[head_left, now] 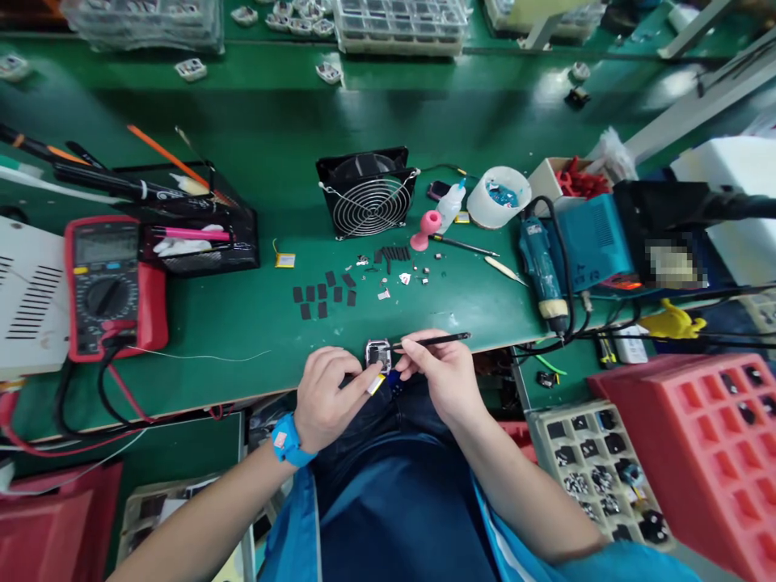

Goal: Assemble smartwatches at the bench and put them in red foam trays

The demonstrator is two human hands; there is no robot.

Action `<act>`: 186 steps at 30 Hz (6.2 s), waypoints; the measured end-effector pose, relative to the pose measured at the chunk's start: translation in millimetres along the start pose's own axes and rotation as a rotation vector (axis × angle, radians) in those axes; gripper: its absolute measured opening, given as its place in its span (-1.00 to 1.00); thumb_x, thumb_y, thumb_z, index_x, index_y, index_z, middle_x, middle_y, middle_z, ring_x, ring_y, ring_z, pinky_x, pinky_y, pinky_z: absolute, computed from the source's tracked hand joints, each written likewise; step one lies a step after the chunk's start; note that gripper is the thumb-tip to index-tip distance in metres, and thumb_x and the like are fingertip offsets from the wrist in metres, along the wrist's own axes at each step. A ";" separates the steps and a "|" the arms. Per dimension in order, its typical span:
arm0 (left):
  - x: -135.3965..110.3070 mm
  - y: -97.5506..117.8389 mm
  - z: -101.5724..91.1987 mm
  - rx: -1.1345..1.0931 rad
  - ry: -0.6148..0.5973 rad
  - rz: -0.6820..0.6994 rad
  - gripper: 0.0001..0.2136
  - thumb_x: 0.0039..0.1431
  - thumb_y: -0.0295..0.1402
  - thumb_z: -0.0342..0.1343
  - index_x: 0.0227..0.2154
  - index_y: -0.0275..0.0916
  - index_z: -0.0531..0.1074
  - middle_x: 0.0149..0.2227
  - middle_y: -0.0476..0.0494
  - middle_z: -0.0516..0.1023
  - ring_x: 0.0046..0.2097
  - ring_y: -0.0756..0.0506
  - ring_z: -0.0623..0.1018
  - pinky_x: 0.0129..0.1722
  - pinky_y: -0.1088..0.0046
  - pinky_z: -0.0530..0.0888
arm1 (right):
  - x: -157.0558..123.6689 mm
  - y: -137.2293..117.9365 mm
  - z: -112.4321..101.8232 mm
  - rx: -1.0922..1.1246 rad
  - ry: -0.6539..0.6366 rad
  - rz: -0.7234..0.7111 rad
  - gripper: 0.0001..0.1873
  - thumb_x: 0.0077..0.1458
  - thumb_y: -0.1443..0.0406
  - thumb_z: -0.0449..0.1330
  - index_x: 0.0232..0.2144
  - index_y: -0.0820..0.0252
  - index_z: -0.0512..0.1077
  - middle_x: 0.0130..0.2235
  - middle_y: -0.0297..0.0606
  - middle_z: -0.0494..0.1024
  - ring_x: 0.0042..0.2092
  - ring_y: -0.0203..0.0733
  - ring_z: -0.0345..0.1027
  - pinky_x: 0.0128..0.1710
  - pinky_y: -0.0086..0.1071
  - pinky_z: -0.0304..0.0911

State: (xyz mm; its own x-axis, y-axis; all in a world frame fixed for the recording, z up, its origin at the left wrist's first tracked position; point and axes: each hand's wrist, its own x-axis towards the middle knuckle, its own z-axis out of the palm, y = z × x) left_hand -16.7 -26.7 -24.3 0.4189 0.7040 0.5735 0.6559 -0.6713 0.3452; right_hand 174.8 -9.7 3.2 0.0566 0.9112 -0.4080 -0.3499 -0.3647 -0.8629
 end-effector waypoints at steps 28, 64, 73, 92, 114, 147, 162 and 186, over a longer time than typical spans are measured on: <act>1.6 -3.3 -2.0 -0.017 -0.116 0.053 -0.77 0.25 -0.54 0.24 -0.05 -0.26 0.49 -0.08 -0.25 0.65 0.01 -0.28 0.55 -0.06 0.09 0.53 | -0.9 1.3 -6.9 -0.285 -0.059 -0.287 -0.81 0.06 0.14 0.40 -0.40 0.14 0.61 -0.41 -0.28 0.65 -0.43 -0.21 0.55 -0.44 -0.40 0.49; 7.1 3.2 -4.7 -0.063 -0.076 -0.016 -0.84 0.24 -0.55 0.23 -0.19 -0.21 0.45 -0.20 -0.15 0.57 -0.06 -0.18 0.56 -0.05 0.22 0.51 | 6.4 -3.0 -22.9 -0.219 -0.275 -0.325 -0.82 0.18 0.17 0.33 -0.34 0.16 0.63 -0.31 -0.25 0.64 -0.29 -0.21 0.55 -0.25 -0.34 0.54; 5.2 1.1 -5.1 -0.108 -0.052 -0.030 -0.85 0.22 -0.55 0.25 -0.23 -0.21 0.43 -0.20 -0.15 0.57 -0.03 -0.19 0.56 -0.04 0.21 0.53 | 4.4 -5.0 -24.9 -0.426 -0.338 -0.444 -0.88 0.22 0.27 0.30 -0.31 0.16 0.65 -0.28 -0.22 0.71 -0.24 -0.18 0.60 -0.15 -0.35 0.49; 19.6 -0.5 -16.4 -0.019 -0.280 0.062 -0.70 0.30 -0.52 0.15 0.06 -0.15 0.47 -0.07 -0.18 0.66 0.07 -0.24 0.57 -0.03 0.18 0.53 | 8.7 -3.1 -24.6 -0.298 -0.238 -0.336 -0.77 0.20 0.13 0.29 -0.36 0.17 0.59 -0.32 -0.23 0.64 -0.28 -0.19 0.52 -0.25 -0.32 0.45; 39.1 -1.3 -21.6 -0.411 -0.260 -0.444 -0.83 0.27 -0.39 0.21 -0.09 -0.12 0.56 -0.32 -0.02 0.58 -0.34 -0.03 0.55 -0.31 0.49 0.52 | 7.9 -36.7 -37.1 -1.268 -0.155 -0.659 -0.77 0.32 0.10 0.18 -0.18 0.13 0.47 -0.30 -0.21 0.57 -0.37 -0.18 0.43 -0.38 -0.36 0.17; 20.6 31.0 -5.6 -0.749 0.048 -0.856 -0.74 0.19 -0.23 0.32 -0.09 -0.18 0.60 -0.17 -0.17 0.71 -0.18 -0.15 0.71 -0.17 0.36 0.70 | -9.5 -10.9 -7.1 -0.693 -0.298 -0.299 -0.76 0.20 0.31 0.23 -0.52 0.15 0.40 -0.54 -0.42 0.48 -0.50 -0.34 0.27 -0.44 -0.45 0.11; 29.0 44.7 -11.5 -1.008 0.085 -1.008 -0.72 0.02 -0.23 0.46 -0.23 -0.22 0.62 -0.24 -0.17 0.73 -0.22 -0.13 0.72 -0.23 0.48 0.69 | -4.3 -15.3 -20.3 -0.357 -0.444 -0.032 -0.59 0.08 -0.04 0.30 -0.37 0.20 0.48 -0.56 -0.47 0.31 -0.55 -0.41 0.07 -0.57 -0.48 -0.01; 30.6 53.7 -1.6 -0.953 0.248 -0.970 -0.80 0.05 -0.37 0.44 -0.26 -0.24 0.60 -0.20 -0.17 0.73 -0.15 -0.12 0.72 -0.09 0.42 0.68 | -25.1 -9.8 -14.2 -0.576 -0.165 -0.561 -0.85 0.24 0.30 0.24 -0.40 0.16 0.50 -0.45 -0.34 0.53 -0.42 -0.32 0.38 -0.39 -0.47 0.28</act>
State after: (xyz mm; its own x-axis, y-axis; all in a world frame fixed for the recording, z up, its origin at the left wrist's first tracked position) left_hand 30.3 -41.6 13.0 -0.1412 0.9844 -0.1048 -0.1025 0.0907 0.9906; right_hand 190.0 -31.6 17.7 -0.0736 0.9874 0.1398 0.2266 0.1531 -0.9619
